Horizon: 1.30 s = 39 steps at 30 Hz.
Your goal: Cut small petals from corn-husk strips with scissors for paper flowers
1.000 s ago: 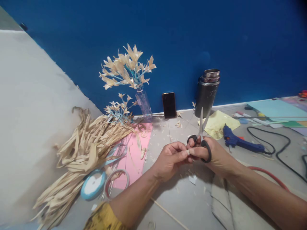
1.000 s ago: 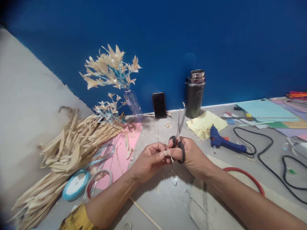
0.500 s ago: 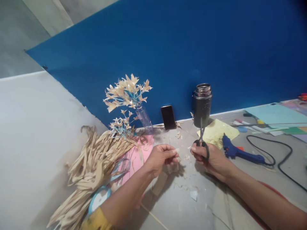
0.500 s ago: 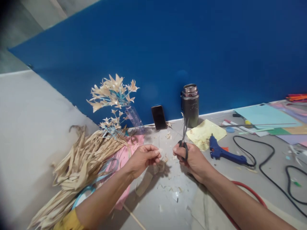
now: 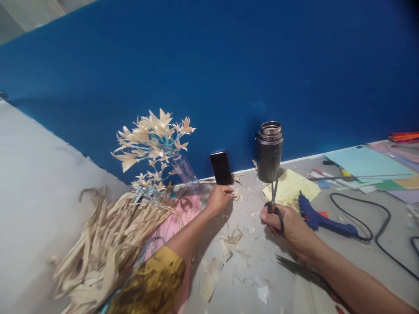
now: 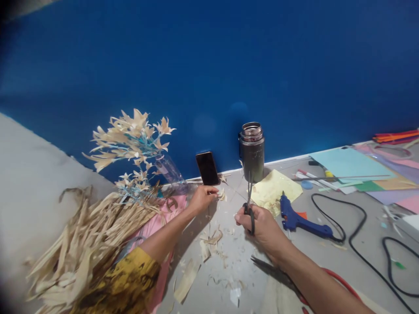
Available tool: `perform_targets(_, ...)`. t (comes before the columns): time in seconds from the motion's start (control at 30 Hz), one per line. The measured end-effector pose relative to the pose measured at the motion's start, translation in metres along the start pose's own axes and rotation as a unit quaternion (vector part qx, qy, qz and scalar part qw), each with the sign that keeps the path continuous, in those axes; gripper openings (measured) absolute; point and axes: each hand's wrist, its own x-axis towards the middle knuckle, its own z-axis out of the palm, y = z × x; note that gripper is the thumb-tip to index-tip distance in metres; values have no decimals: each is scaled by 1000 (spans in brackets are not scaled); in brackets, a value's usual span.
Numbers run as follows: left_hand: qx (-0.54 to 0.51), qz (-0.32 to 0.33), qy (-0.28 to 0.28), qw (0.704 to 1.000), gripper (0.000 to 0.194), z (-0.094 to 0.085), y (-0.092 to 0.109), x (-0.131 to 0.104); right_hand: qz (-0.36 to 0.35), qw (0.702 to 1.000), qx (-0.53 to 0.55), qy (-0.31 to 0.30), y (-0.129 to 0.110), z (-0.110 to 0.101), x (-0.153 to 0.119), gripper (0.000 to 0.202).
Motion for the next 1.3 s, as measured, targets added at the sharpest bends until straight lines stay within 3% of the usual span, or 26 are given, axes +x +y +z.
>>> perform_targets(0.17,11,-15,-7,1000,14,-40,5,-17,1,999,-42,21,0,-4,0,25)
perform_targets(0.27,22,-28,-48,998,18,-61,6,-46,-10,996,-77,40,-2,-2,-2,29)
perform_targets(0.33,37,-29,-79,996,15,-65,5,-70,-7,995,-95,37,-3,1,-5,30)
perform_targets(0.53,178,34,-130,975,18,-42,-7,-120,-11,993,-120,21,-3,6,-10,30)
perform_targets(0.77,202,25,-97,974,12,-29,-17,-126,-9,991,-130,16,-1,5,-7,28)
perform_targets(0.97,182,22,-66,981,9,-34,-8,-134,-14,991,-135,-8,1,4,-6,25)
perform_targets(1.07,146,67,8,987,13,-33,7,-148,2,993,-113,-41,1,7,-9,23)
perform_targets(1.17,49,146,74,985,14,-23,20,-163,45,991,-63,-105,0,15,-17,26)
perform_targets(1.23,-3,160,78,984,13,-13,25,-169,63,988,-15,-143,0,21,-24,31)
perform_targets(1.3,-34,155,69,985,11,-3,30,-172,58,988,21,-143,1,26,-29,32)
